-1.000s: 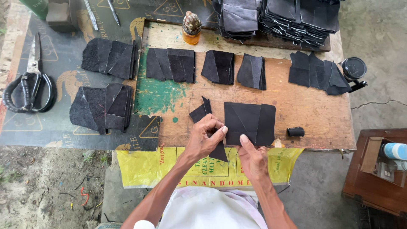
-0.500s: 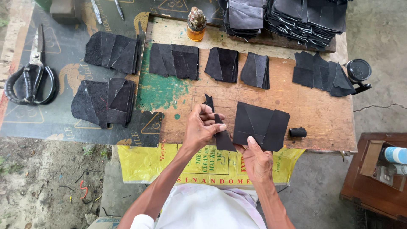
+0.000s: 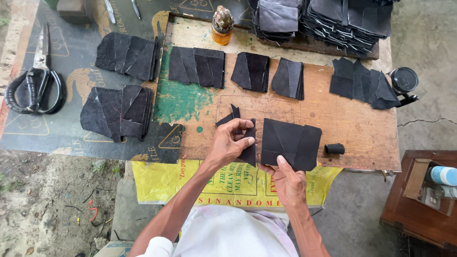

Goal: The person aligns and folds black leather pieces on a wooden workbench, repeatedly picking up, inspecting, and stacking them. The person handles the pieces by hand, occasionally moving a small jar aside, and continues to fold and align the leather parts throughout the clip.

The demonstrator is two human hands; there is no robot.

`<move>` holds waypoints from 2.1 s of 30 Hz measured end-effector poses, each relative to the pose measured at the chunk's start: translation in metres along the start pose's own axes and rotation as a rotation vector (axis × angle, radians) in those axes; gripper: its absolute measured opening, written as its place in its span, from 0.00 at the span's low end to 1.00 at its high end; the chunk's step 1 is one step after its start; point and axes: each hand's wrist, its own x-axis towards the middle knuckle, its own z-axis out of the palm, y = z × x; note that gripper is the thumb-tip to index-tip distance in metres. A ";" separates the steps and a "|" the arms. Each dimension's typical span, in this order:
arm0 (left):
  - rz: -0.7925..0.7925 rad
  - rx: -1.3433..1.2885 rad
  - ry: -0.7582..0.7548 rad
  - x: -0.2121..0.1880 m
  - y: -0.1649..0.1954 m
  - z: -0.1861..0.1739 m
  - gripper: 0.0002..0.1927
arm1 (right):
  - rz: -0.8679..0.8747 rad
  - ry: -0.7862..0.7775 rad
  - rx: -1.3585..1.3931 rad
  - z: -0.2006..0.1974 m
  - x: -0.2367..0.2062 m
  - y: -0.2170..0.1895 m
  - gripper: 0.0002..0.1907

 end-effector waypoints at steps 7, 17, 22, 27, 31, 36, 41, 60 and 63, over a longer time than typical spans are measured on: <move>0.054 -0.103 -0.076 0.005 -0.015 0.000 0.26 | 0.012 -0.006 0.020 -0.002 0.000 0.003 0.10; 0.232 -0.062 0.323 0.001 -0.016 -0.014 0.10 | -0.021 -0.004 0.005 -0.002 0.004 -0.004 0.11; 0.107 -0.537 0.292 -0.005 -0.021 -0.009 0.14 | -0.054 -0.031 0.052 -0.002 0.006 -0.006 0.08; -0.018 -0.761 0.160 -0.006 -0.039 0.002 0.10 | -0.064 0.000 0.012 0.002 0.006 -0.011 0.10; -0.094 -0.776 0.096 -0.009 -0.041 0.006 0.12 | -0.076 -0.009 0.024 0.006 0.004 -0.013 0.10; -0.130 -0.771 -0.007 -0.011 -0.029 0.005 0.23 | -0.070 0.007 0.021 0.006 0.006 -0.015 0.10; 0.065 -0.462 -0.059 -0.015 -0.019 0.012 0.33 | -0.085 0.002 0.027 0.006 0.006 -0.015 0.11; 0.197 -0.332 -0.111 -0.012 -0.014 0.024 0.43 | -0.116 -0.019 -0.010 0.012 0.005 -0.018 0.13; 0.189 -0.344 -0.113 -0.012 -0.014 0.024 0.43 | -0.108 0.006 -0.008 0.014 0.006 -0.018 0.14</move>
